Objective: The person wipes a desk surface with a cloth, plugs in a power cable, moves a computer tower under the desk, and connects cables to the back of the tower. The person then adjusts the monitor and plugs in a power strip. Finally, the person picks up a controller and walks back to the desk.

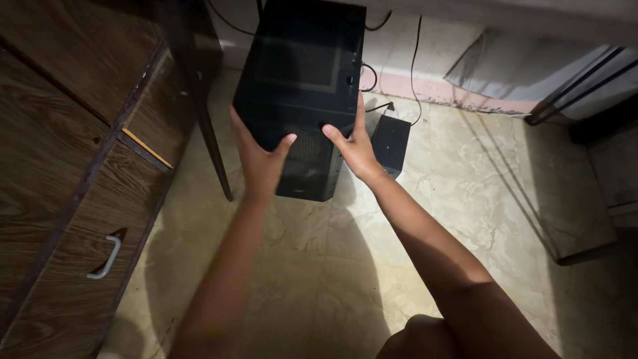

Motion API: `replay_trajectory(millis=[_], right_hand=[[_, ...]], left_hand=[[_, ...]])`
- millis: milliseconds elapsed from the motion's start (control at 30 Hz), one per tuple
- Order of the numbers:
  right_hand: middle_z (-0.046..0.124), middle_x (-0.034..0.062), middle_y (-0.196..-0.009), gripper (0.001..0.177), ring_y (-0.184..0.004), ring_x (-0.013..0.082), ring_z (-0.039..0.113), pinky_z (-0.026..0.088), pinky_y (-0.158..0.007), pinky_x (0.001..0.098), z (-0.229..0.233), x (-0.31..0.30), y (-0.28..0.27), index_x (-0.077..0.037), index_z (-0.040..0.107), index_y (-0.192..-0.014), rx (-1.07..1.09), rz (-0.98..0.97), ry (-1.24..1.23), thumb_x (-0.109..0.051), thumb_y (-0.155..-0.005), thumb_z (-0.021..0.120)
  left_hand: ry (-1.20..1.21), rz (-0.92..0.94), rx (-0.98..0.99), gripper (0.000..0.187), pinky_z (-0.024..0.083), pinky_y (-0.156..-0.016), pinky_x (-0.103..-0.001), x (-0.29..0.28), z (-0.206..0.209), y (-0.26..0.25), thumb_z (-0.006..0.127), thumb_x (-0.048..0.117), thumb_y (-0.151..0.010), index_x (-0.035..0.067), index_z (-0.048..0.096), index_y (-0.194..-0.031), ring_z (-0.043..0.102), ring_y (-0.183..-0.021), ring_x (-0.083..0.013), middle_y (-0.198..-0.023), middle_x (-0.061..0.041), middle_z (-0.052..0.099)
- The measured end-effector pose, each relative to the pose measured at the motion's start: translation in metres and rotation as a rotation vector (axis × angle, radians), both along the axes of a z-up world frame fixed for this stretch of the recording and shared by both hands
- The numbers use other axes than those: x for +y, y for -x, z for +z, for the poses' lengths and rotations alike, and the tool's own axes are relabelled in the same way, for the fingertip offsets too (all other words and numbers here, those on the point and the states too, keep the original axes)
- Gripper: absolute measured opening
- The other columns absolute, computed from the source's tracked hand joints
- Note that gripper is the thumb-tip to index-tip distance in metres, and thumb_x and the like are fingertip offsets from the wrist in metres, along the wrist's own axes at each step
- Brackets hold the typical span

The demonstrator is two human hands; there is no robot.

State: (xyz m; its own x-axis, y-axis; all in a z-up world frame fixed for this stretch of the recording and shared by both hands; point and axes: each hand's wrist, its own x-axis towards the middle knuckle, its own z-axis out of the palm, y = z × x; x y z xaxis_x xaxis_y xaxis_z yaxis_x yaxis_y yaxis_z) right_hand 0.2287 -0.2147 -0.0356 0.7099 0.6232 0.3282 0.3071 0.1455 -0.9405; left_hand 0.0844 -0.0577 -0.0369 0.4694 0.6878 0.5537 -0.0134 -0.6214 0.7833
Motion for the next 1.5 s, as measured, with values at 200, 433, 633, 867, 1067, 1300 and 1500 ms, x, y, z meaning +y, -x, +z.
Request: replay_trajectory(millis=[200,433,633,867,1067,1300,1500], right_hand=[[0.028,0.0160,-0.177,0.085,-0.164,0.0292,0.026,0.022,-0.134,0.0362,-0.049,-0.016,-0.006,-0.009,0.011,-0.173,-0.134,-0.009,-0.102,-0.033,-0.111,0.065],[0.058,0.0151,-0.147,0.077,-0.133,0.0326,0.059,0.048,-0.111,0.0376,-0.154,-0.057,-0.085,-0.011,0.047,-0.152,0.051,-0.467,0.572,-0.042,-0.088,0.075],[0.057,0.0264,-0.131,0.071,-0.118,0.0484,0.054,0.048,-0.096,0.0501,-0.193,-0.095,-0.133,-0.001,0.058,-0.132,-0.555,-0.532,0.775,-0.030,-0.076,0.090],[0.062,0.0192,-0.139,0.059,-0.124,0.0338,0.062,0.052,-0.101,0.0391,-0.197,-0.059,-0.141,-0.007,0.057,-0.139,-0.304,-0.148,0.713,-0.016,-0.083,0.078],[0.064,0.0092,-0.140,0.072,-0.120,0.0233,0.070,0.059,-0.086,0.0322,-0.234,-0.020,-0.204,-0.011,0.047,-0.148,0.165,-0.041,0.427,-0.001,-0.077,0.056],[0.065,0.0001,-0.129,0.042,-0.095,0.0191,0.065,0.058,-0.076,0.0342,-0.258,0.043,-0.280,-0.023,0.051,-0.140,0.377,-0.169,0.449,-0.039,-0.103,0.040],[0.071,0.0098,-0.122,0.050,-0.101,0.0231,0.071,0.060,-0.083,0.0368,-0.285,0.069,-0.330,-0.011,0.062,-0.134,0.640,0.128,0.028,-0.048,-0.106,0.043]], left_hand=[[-0.290,-0.087,-0.042,0.032,0.042,-0.117,-0.048,-0.092,-0.034,0.005,0.067,0.006,-0.097,0.004,0.062,-0.129,0.055,-0.131,-0.0370,-0.134,-0.015,0.059],[-0.069,-0.536,0.076,0.034,0.052,-0.104,-0.041,-0.124,-0.078,-0.023,0.062,0.004,-0.098,0.011,0.061,-0.132,0.062,-0.123,-0.0357,-0.136,-0.017,0.058],[-0.001,-0.542,0.208,0.055,0.044,-0.112,-0.044,-0.135,-0.124,-0.070,0.065,0.011,-0.094,0.011,0.048,-0.147,0.050,-0.135,-0.0415,-0.146,-0.021,0.051],[0.029,-0.510,0.516,0.080,0.032,-0.118,-0.046,-0.133,-0.184,-0.101,0.071,0.016,-0.090,0.011,0.028,-0.157,0.033,-0.147,-0.0412,-0.159,-0.023,0.035],[0.058,-0.482,0.410,0.095,0.035,-0.117,-0.047,-0.128,-0.182,-0.113,0.073,0.021,-0.089,0.012,0.012,-0.162,0.040,-0.146,-0.0431,-0.161,-0.026,0.038],[0.106,-0.392,0.469,0.107,0.042,-0.105,-0.050,-0.126,-0.183,-0.142,0.076,0.034,-0.090,0.018,-0.004,-0.159,0.055,-0.125,-0.0513,-0.144,-0.037,0.047],[0.152,-0.472,0.479,0.101,0.055,-0.095,-0.045,-0.123,-0.174,-0.136,0.067,0.039,-0.097,0.008,-0.002,-0.164,0.072,-0.103,-0.0436,-0.121,-0.035,0.065]])
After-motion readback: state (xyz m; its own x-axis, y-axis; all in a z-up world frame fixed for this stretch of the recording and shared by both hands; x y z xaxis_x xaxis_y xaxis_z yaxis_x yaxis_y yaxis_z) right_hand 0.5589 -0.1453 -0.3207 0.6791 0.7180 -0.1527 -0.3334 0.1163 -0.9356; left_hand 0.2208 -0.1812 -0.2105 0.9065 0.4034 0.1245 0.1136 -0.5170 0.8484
